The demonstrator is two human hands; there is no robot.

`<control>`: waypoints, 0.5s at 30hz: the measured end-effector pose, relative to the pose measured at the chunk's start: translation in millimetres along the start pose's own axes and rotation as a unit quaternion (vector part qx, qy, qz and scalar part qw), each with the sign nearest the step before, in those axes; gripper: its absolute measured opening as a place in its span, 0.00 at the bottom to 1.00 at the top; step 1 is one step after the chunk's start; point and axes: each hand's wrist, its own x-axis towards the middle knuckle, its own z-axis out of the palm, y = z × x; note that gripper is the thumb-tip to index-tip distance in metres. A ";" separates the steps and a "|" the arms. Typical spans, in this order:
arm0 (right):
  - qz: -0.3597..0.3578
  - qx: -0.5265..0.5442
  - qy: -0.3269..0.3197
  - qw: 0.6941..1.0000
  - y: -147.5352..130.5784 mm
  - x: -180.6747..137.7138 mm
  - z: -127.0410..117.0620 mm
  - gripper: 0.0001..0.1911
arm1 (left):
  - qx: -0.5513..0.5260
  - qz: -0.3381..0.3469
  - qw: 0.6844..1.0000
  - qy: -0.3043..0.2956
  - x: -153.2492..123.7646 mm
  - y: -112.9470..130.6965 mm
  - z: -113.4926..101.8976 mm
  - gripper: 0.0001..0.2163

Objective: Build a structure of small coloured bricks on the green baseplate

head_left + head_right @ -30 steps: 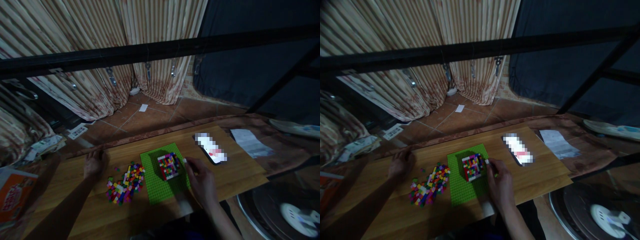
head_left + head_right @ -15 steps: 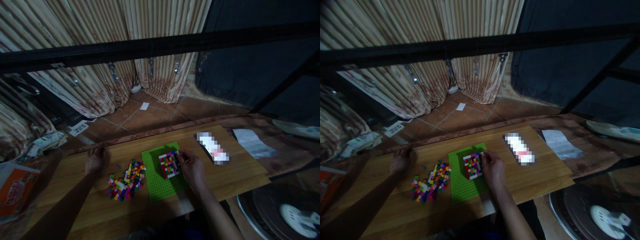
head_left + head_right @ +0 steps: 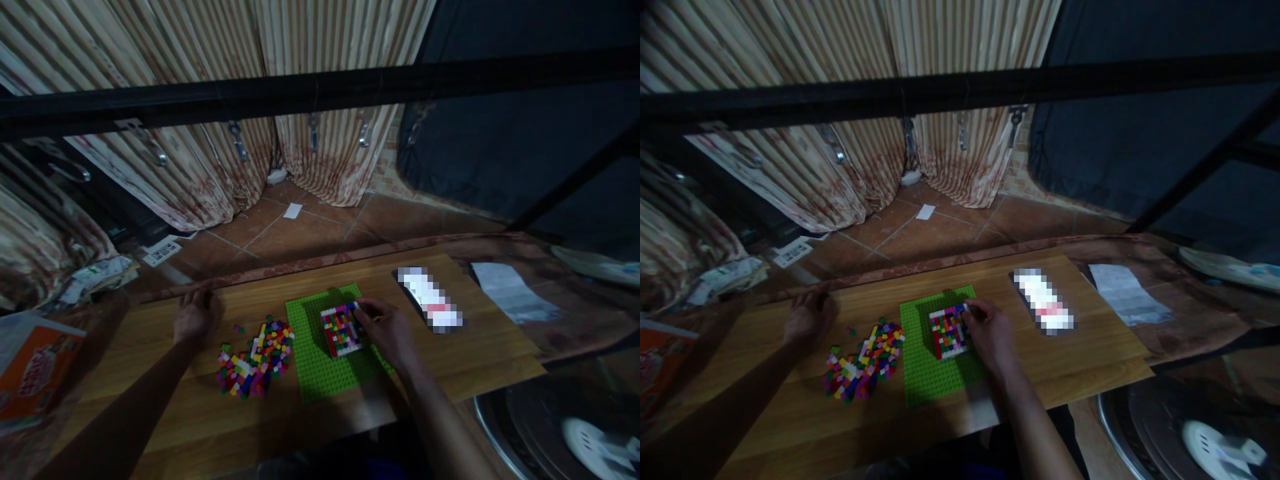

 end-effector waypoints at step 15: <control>0.041 0.143 -0.101 0.984 8.7 17.4 -5.8 0.16 | -0.015 0.000 1.000 0.009 -0.3 0.6 0.5 0.20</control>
